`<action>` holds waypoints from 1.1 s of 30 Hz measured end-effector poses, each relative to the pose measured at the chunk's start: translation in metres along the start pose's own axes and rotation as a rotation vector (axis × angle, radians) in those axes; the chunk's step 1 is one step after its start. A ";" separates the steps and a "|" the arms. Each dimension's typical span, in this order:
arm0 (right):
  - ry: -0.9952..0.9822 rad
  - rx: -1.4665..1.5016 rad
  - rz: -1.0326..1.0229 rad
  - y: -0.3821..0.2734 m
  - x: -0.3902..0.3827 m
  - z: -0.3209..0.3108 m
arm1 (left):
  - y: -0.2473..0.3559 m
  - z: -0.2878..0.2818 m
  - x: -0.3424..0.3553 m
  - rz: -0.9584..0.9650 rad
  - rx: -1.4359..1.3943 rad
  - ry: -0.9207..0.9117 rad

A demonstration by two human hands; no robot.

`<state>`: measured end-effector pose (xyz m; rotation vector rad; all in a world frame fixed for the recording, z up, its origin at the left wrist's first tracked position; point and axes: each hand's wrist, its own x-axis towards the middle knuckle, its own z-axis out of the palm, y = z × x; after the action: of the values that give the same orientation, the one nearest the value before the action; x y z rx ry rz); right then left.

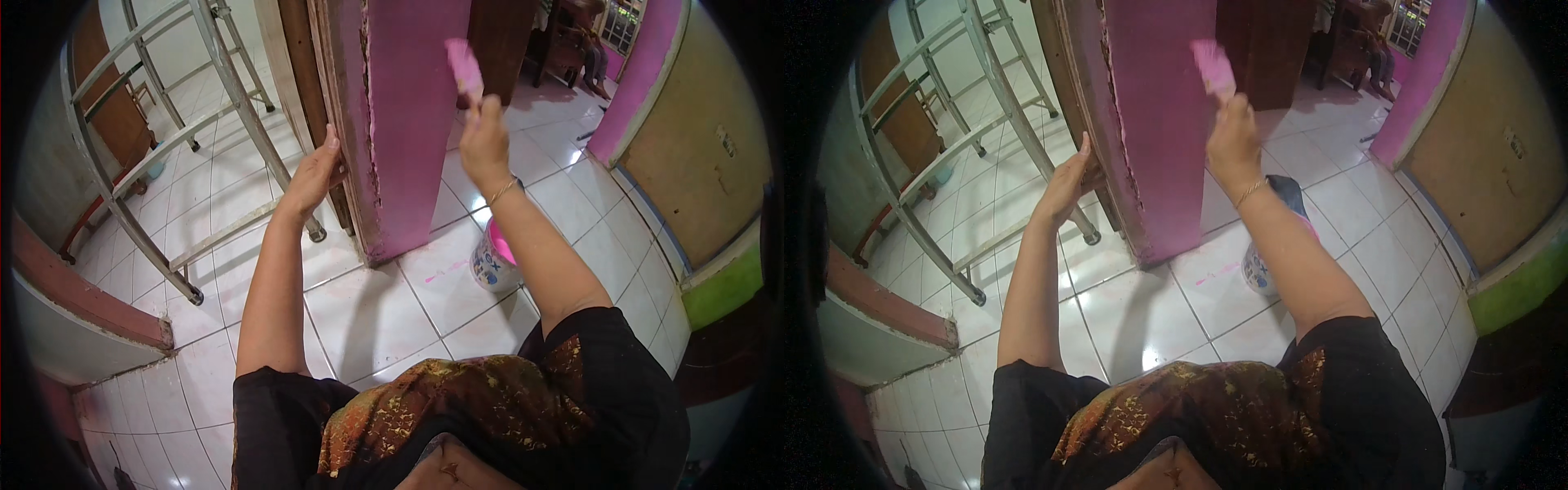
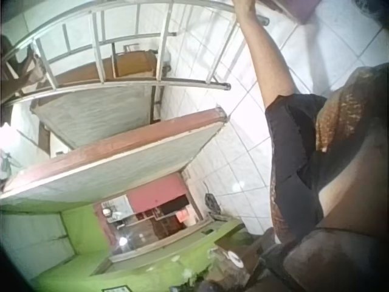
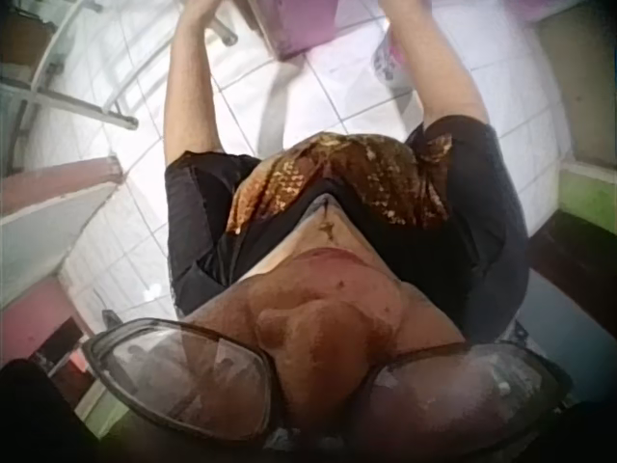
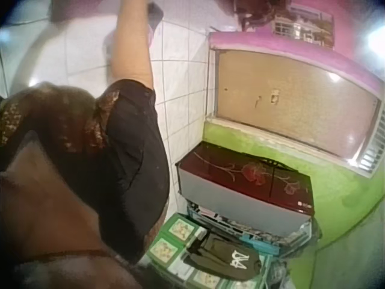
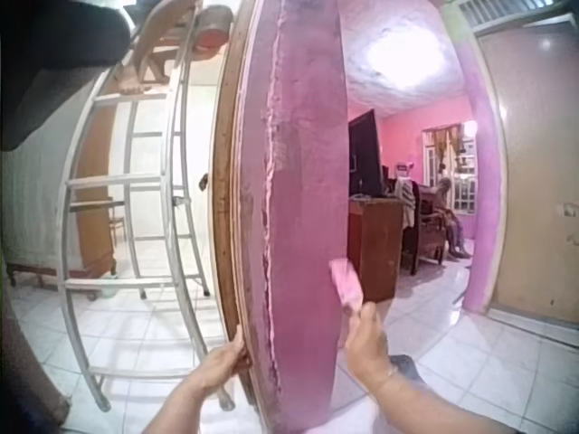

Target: The person paints a wall and doorframe with pink paint using a brush, dipping the brush into a bucket of paint multiple times.

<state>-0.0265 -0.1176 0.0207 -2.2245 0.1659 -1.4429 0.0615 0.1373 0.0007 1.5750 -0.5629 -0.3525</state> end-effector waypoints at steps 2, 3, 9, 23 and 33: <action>-0.166 -0.017 0.112 0.031 -0.077 0.018 | -0.007 -0.002 0.000 -0.017 -0.007 0.029; -0.276 -0.012 0.188 0.042 -0.120 0.018 | -0.001 0.001 -0.003 -0.001 -0.007 0.034; -1.121 -0.302 0.415 0.014 -0.210 0.000 | -0.004 -0.007 -0.004 -0.005 0.014 0.014; -0.482 -0.049 -0.177 -0.077 0.018 -0.104 | -0.009 -0.004 -0.001 0.019 0.049 -0.019; -1.429 -0.307 0.042 0.021 -0.135 -0.002 | -0.007 0.004 -0.005 0.063 0.023 -0.019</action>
<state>-0.0838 -0.0890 -0.1001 -2.8778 -0.0643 0.4425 0.0561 0.1367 -0.0076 1.5738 -0.6317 -0.3140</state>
